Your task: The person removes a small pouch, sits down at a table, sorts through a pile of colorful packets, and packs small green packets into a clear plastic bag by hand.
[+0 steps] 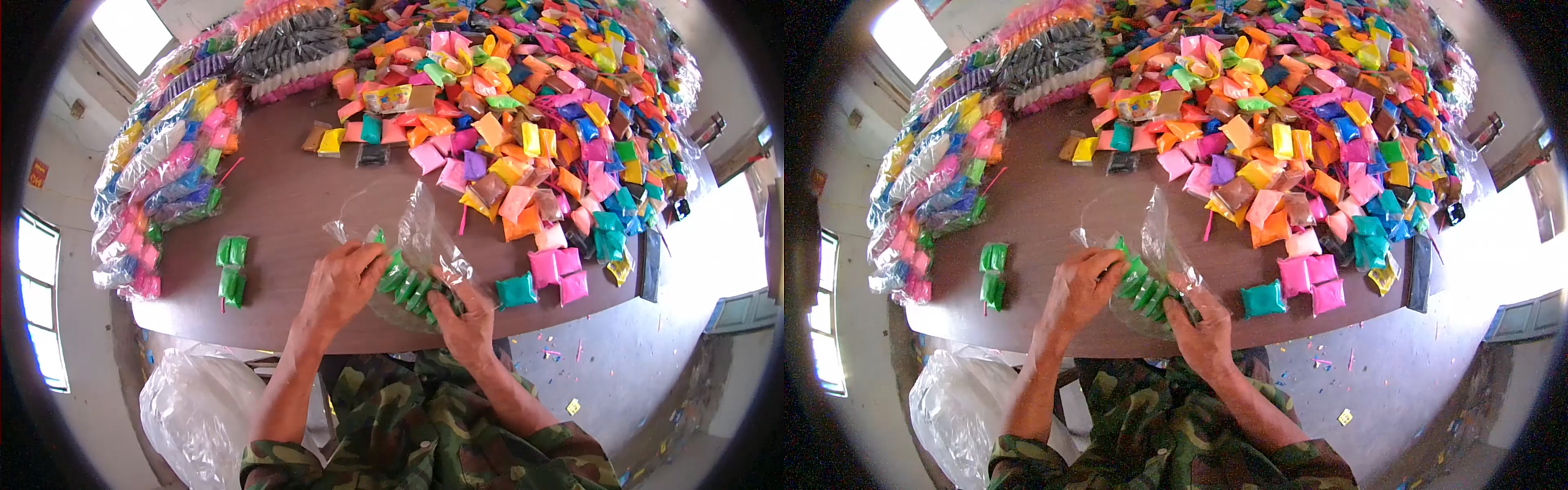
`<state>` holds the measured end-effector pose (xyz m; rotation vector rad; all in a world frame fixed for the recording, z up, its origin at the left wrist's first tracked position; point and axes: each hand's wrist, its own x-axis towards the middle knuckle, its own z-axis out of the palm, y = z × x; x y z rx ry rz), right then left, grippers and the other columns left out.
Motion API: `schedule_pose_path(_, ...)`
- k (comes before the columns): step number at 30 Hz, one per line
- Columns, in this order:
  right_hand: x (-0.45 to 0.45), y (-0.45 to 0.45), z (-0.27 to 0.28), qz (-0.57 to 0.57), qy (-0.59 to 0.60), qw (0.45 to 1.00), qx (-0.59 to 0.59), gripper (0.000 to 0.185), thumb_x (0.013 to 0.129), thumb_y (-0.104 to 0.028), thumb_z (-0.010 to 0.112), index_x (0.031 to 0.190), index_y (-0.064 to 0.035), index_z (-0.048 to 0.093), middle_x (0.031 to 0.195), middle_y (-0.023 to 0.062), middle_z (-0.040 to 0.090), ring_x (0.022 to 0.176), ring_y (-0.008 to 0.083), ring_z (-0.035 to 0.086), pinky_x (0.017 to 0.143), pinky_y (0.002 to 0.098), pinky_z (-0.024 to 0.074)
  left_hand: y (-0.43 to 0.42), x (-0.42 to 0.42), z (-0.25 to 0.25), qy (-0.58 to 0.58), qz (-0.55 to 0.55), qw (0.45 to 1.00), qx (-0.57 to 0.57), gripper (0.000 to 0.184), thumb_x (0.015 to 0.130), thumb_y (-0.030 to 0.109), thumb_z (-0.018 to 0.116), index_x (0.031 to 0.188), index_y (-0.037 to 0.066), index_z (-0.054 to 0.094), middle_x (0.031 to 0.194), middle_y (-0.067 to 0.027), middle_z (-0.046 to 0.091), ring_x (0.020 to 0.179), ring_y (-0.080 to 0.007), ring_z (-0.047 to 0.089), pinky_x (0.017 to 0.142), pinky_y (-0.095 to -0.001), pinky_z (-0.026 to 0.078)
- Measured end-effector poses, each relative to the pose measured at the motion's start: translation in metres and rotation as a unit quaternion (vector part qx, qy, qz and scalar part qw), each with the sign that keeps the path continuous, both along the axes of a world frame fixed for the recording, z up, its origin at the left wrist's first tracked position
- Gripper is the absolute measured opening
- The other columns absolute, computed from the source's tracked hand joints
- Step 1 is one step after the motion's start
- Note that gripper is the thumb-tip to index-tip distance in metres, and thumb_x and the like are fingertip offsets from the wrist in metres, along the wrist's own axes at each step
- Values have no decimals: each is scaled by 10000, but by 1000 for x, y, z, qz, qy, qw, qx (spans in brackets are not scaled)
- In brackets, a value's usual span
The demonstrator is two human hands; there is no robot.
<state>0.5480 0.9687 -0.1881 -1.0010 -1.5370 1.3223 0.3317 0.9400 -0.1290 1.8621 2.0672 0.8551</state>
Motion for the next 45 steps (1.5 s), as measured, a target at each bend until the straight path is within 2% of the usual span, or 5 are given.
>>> schedule_pose_path(12,1,0,-1,-3,-35,999,-2,318,981,-32,691,1298,-31,715,1215,116,749,1152,203,676,1006,348,513,-15,-12,16,-51,-78,991,-97,1012,742,449,947,1553,63,481,1254,-223,693,885,-315,733,758,-427,597)
schedule_pose_path(15,1,0,-8,-20,18,1000,-4,298,1003,-52,675,1296,-14,712,1157,108,750,1096,190,678,970,340,520,-14,-2,35,-97,-43,977,-183,983,755,494,921,1526,55,496,1361,-254,645,1166,-417,688,952,-470,565)
schedule_pose_path(27,9,-7,9,39,-10,999,28,487,922,-114,786,1373,11,651,1230,141,720,1157,217,667,1017,360,511,-8,28,-3,-44,37,998,6,660,806,405,905,1266,14,637,1077,-203,713,943,-408,721,787,-471,577)
schedule_pose_path(36,8,-6,-1,27,-20,999,29,531,873,-74,801,1372,14,641,1223,140,719,1140,200,669,993,359,524,-14,17,1,-102,36,994,-8,857,885,571,797,1373,-81,531,1153,-280,700,999,-489,715,811,-512,583)
schedule_pose_path(45,8,-6,4,16,-25,998,51,467,903,-59,757,1348,36,652,1248,133,713,1160,196,654,1026,347,508,-50,-17,28,-59,178,980,60,484,915,345,819,1227,-2,691,1009,-176,713,720,-235,685,643,-380,552)
